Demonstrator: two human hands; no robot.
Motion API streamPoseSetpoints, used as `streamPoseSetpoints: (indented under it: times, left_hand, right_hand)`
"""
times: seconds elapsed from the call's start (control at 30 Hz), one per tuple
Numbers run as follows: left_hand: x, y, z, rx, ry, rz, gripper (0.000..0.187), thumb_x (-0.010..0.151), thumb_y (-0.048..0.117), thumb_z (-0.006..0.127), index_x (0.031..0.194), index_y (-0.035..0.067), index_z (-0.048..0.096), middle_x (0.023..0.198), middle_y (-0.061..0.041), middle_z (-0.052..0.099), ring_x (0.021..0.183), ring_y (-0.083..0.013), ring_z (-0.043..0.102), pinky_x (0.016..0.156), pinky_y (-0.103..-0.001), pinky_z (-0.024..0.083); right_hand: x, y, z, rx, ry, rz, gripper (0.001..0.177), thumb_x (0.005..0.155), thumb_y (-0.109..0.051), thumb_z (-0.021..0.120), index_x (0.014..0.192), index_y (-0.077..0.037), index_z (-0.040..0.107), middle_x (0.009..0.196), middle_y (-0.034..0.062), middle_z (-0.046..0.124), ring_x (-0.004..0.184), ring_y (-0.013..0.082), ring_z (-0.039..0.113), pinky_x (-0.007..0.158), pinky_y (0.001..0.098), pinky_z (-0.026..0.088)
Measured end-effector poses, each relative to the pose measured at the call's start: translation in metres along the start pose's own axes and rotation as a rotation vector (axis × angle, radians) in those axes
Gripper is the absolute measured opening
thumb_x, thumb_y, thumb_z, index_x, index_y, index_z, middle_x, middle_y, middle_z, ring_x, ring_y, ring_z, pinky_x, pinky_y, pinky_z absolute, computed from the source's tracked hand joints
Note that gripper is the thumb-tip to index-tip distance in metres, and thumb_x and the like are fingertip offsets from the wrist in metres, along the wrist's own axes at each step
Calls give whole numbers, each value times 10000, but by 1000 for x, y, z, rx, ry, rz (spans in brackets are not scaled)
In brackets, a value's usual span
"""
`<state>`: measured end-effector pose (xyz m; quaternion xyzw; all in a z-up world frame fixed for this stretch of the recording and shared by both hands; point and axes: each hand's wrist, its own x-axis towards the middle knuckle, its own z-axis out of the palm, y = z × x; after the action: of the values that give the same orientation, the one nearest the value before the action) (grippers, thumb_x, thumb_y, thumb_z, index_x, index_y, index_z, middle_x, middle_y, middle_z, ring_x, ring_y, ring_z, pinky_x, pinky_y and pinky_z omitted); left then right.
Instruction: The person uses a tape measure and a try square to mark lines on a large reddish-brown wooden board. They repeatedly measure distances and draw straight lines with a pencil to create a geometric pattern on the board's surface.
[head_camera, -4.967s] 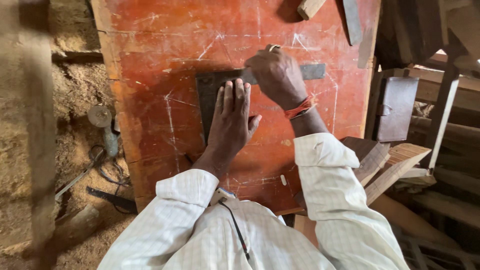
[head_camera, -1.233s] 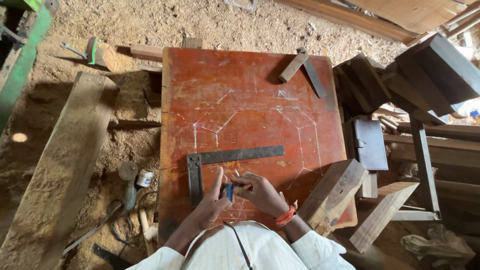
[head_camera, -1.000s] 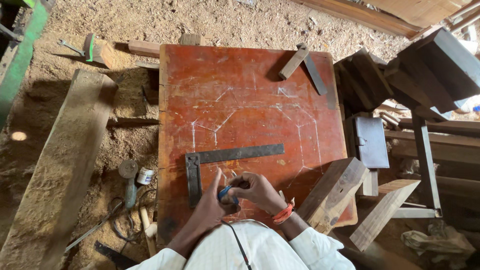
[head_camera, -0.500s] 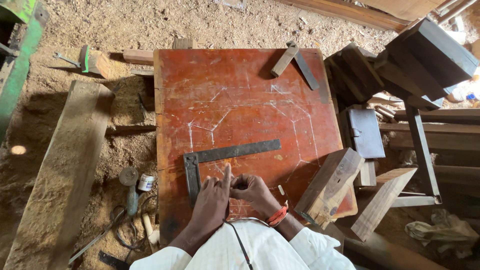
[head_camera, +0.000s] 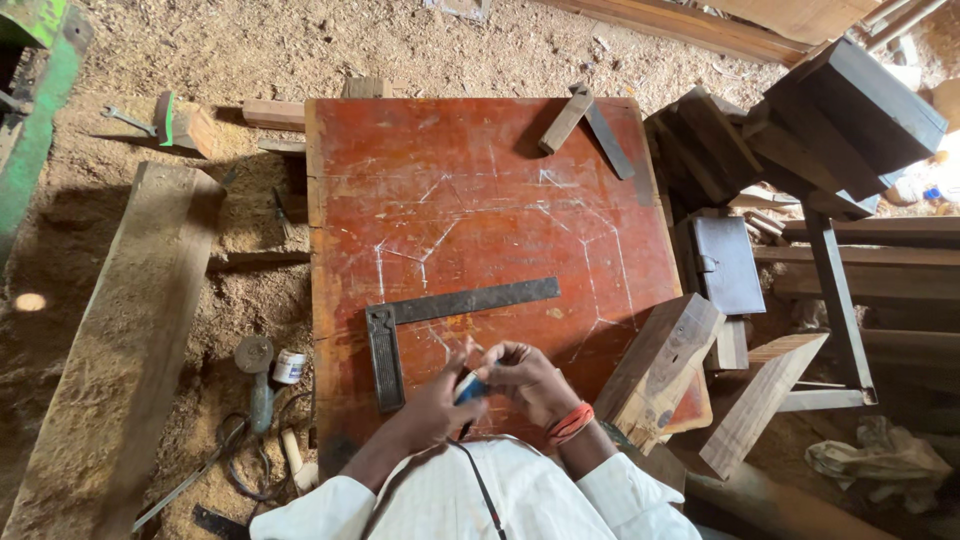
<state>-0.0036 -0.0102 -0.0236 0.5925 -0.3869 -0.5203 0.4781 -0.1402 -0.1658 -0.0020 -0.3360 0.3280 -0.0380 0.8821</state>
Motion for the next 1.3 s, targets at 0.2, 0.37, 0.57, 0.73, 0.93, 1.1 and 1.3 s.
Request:
streamPoseSetpoints:
  times: [0.2, 0.37, 0.57, 0.73, 0.93, 1.1, 1.3]
  left_hand:
    - [-8, -8, 0, 307, 72, -41, 1086, 826, 190, 721, 1624, 56, -4, 1094, -254, 647, 900, -393, 652, 777, -463, 535]
    - [-2, 21, -8, 969, 125, 90, 1012, 965, 324, 650, 1626, -53, -18, 962, -169, 707, 903, -313, 672, 848, -449, 537]
    - [4, 53, -8, 1026, -48, -28, 1204, 869, 746, 553, 1572, -49, -17, 1039, -175, 713, 941, -321, 673, 892, -465, 513]
    - [10, 62, -8, 947, 69, 95, 998, 914, 729, 526, 1572, 54, 198, 1101, -164, 729, 988, -330, 693, 876, -481, 519]
    - [18, 62, -13, 896, 125, 106, 923, 906, 602, 603, 1574, 60, 269, 1053, -170, 720, 963, -343, 693, 797, -471, 551]
    - [33, 50, -39, 621, 365, 65, 338, 909, 356, 698, 1175, 147, 679, 1011, -87, 729, 922, -295, 708, 776, -425, 561]
    - [96, 29, -89, 800, 780, 233, 91, 879, 260, 783, 883, 170, 794, 882, -52, 659, 842, -282, 636, 780, -448, 495]
  right_hand:
    - [8, 0, -16, -313, 2, -39, 231, 840, 7, 788, 1065, 9, 736, 952, 32, 754, 857, 108, 709, 820, 262, 580]
    - [15, 10, -6, -653, -35, -15, 270, 846, -8, 792, 1104, 60, 756, 920, 49, 776, 796, 77, 697, 749, 250, 582]
    - [10, -2, -5, -621, 28, 5, 91, 858, 14, 783, 938, 32, 745, 804, 53, 753, 681, 92, 657, 600, 256, 511]
    - [8, -20, -8, -540, -47, -74, 22, 874, 9, 749, 871, 9, 728, 809, 47, 758, 709, 85, 678, 638, 235, 536]
    - [14, -49, -13, -516, -29, -125, 35, 860, 9, 767, 882, 9, 740, 811, 53, 736, 716, 92, 648, 658, 249, 522]
    - [24, -68, -41, -343, 71, -327, 96, 814, -2, 762, 899, 3, 716, 835, 72, 738, 734, 127, 675, 687, 283, 550]
    - [113, -98, -87, -694, 317, -452, 244, 876, -153, 764, 1057, 9, 748, 896, 30, 741, 820, 101, 685, 766, 267, 557]
